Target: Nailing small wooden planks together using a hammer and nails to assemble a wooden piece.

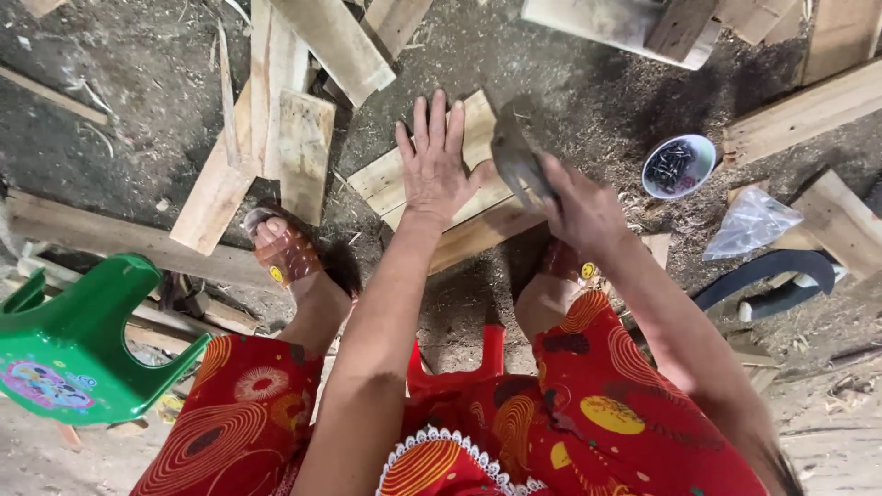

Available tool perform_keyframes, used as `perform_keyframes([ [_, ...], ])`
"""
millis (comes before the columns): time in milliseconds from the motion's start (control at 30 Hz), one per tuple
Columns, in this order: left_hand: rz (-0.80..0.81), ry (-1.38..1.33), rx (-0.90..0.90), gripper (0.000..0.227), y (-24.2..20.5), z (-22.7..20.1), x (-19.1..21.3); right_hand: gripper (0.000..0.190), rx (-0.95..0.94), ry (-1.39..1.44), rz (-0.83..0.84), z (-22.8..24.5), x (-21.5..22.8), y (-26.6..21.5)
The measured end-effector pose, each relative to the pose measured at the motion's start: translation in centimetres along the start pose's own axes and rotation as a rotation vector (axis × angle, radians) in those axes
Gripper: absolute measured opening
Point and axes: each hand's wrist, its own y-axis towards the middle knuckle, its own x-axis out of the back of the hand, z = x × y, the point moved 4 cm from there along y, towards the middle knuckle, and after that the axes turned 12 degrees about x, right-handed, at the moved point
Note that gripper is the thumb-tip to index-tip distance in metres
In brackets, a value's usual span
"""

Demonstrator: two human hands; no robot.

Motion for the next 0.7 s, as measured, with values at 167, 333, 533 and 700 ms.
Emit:
perform_keyframes([
  [167,-0.278,-0.254,-0.048,0.11,0.9,0.0,-1.8,0.062,0.115,-0.083,-0.219,-3.1,-6.1,-7.5],
  [333,-0.285,-0.288,-0.064,0.105,0.7,0.0,-1.2,0.062,-0.173,-0.116,0.058,1.1,1.8,1.1],
  [533,-0.267,-0.276,-0.058,0.105,0.7,-0.1,-0.8,0.063,-0.091,0.094,-0.147,0.6,1.0,-1.3],
  [700,-0.259,-0.253,-0.056,0.11,0.3,0.2,-1.0,0.064,-0.063,-0.028,-0.14,1.7,0.9,0.0],
])
